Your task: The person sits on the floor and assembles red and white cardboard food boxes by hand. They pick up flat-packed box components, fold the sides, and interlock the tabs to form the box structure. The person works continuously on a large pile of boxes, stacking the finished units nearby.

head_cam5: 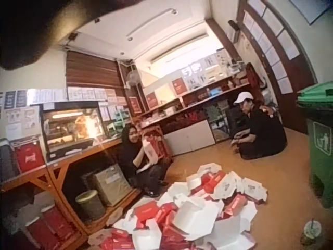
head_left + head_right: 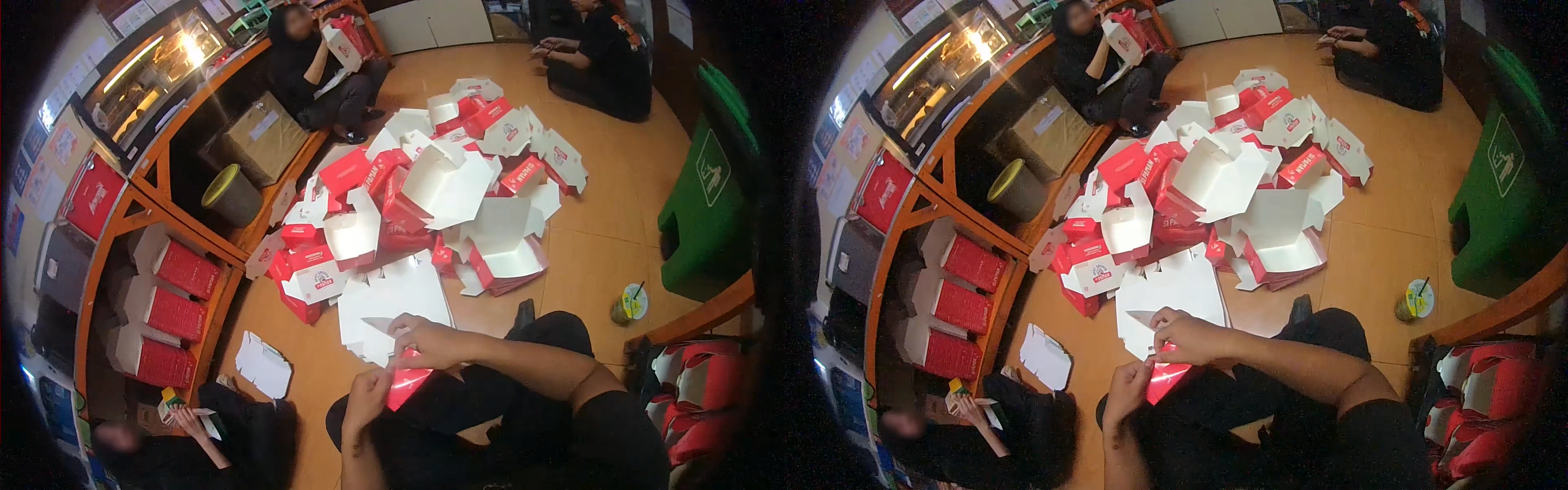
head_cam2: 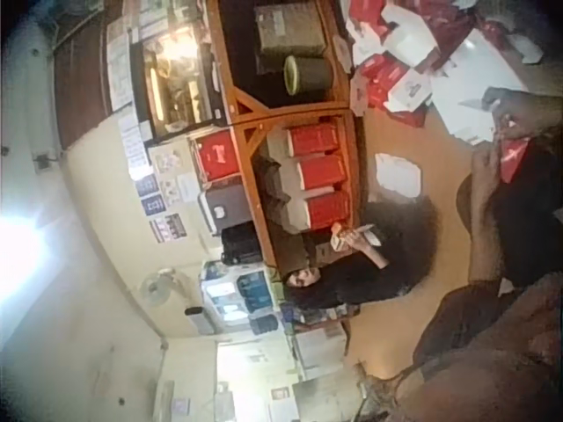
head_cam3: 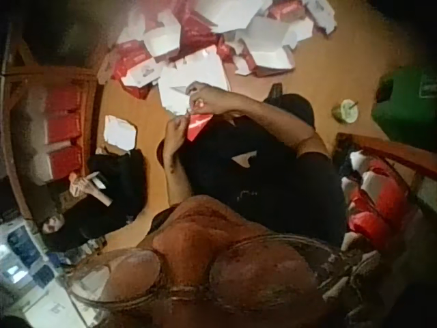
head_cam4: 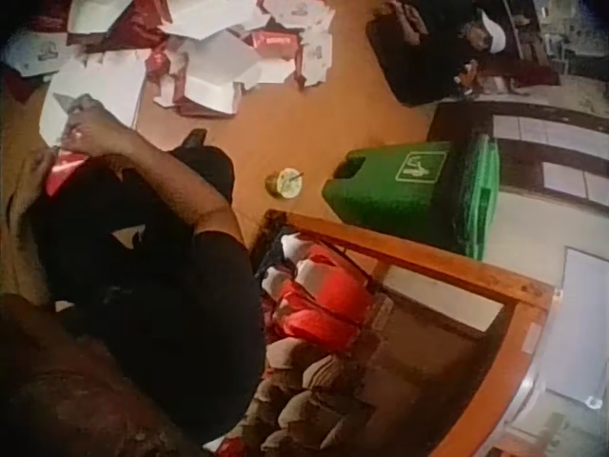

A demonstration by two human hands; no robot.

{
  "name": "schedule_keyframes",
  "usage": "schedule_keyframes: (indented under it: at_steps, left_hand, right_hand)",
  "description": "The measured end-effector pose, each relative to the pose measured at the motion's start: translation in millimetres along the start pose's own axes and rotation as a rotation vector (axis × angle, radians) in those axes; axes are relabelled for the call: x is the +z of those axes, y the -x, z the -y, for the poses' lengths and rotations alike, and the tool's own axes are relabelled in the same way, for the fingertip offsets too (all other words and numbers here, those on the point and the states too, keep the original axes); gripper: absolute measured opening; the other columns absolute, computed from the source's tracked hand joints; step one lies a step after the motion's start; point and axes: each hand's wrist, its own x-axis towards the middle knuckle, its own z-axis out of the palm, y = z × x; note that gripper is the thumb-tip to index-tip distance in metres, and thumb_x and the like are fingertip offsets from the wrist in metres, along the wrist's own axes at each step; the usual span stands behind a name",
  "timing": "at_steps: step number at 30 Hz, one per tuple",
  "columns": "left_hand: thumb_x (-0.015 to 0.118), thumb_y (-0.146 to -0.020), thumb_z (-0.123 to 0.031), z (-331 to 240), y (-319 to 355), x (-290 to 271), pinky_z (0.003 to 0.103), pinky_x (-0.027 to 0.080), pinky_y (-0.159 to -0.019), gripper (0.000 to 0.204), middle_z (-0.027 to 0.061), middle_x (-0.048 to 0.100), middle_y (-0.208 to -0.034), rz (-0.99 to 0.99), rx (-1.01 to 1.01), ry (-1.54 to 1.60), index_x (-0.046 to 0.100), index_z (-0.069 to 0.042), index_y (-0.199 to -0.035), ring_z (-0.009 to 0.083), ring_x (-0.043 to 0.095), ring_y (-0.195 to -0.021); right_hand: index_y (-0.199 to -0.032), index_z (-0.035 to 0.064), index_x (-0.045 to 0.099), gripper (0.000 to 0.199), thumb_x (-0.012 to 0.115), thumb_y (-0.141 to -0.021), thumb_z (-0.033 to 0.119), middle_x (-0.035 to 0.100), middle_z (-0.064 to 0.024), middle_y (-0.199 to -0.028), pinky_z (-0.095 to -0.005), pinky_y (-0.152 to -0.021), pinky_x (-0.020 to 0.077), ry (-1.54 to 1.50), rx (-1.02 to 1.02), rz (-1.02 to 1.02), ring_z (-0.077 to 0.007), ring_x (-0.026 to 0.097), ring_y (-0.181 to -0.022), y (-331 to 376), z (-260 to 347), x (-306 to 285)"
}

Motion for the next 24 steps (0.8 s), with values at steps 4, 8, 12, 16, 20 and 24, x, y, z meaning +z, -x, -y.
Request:
schedule_keyframes:
  at_steps: [4,8,12,16,20,24]
  left_hand:
    - [0.05,-0.099,-0.019,-10,-1,4,0.029,0.036,-0.054,0.036,-0.0003,0.045,-0.062,-0.231,-0.002,-0.001,0.05,0.002,-0.07,0.0083,0.041,-0.062]
    - [0.05,-0.099,-0.017,-19,-13,31,0.032,0.039,-0.062,0.029,0.0038,0.05,-0.07,-0.362,0.131,0.0,0.051,0.003,-0.078,0.0122,0.045,-0.069]
    - [0.049,-0.098,-0.013,6,-31,43,0.034,0.04,-0.092,0.016,0.0105,0.052,-0.108,-0.588,0.323,0.176,0.05,0.0,-0.107,0.0221,0.05,-0.102]
    - [0.049,-0.098,-0.015,10,-73,7,0.034,0.037,-0.1,0.027,0.0102,0.051,-0.115,-1.053,0.106,0.343,0.047,0.001,-0.12,0.0235,0.047,-0.114]
    - [0.049,-0.098,-0.022,14,-94,-28,0.038,0.04,-0.102,0.042,0.0119,0.053,-0.128,-0.205,0.037,0.802,0.042,-0.003,-0.135,0.0254,0.05,-0.119]
    - [0.056,-0.096,-0.035,11,-97,-14,0.039,0.046,-0.097,0.049,0.011,0.054,-0.129,-0.01,0.038,0.814,0.045,-0.006,-0.133,0.024,0.053,-0.116]
  right_hand:
    - [-0.095,0.0073,0.067,0.029,0.068,-0.085,0.035,0.054,-0.0236,-0.124,-0.0429,-0.091,0.0466,0.114,0.362,-0.124,-0.041,0.059,-0.101,9,29,-7]
    - [-0.104,0.0045,0.063,0.034,0.064,-0.089,0.035,0.066,-0.0216,-0.097,-0.0443,-0.082,0.0506,-0.037,0.148,-0.357,-0.036,0.065,-0.089,-1,-7,5]
    - [-0.103,0.0033,0.063,0.021,0.065,-0.087,0.017,0.067,-0.0107,-0.084,-0.0337,-0.075,0.0512,-0.438,0.409,-0.437,-0.0146,0.064,-0.081,-2,21,-13]
    - [-0.101,0.0042,0.063,0.018,0.062,-0.084,0.008,0.061,-0.0033,-0.092,-0.0278,-0.081,0.0474,-0.306,0.102,-0.666,-0.0093,0.058,-0.094,-8,-41,-26]
    - [-0.099,0.0042,0.058,0.014,0.061,-0.086,0.007,0.057,-0.0013,-0.095,-0.0288,-0.085,0.0455,-0.549,0.036,-0.728,-0.0113,0.056,-0.097,-12,-74,-33]
    - [-0.106,0.0044,0.057,0.019,0.059,-0.091,0.017,0.058,-0.0027,-0.101,-0.0288,-0.093,0.0426,-0.743,-0.003,-0.689,-0.0131,0.055,-0.104,-18,-75,-25]
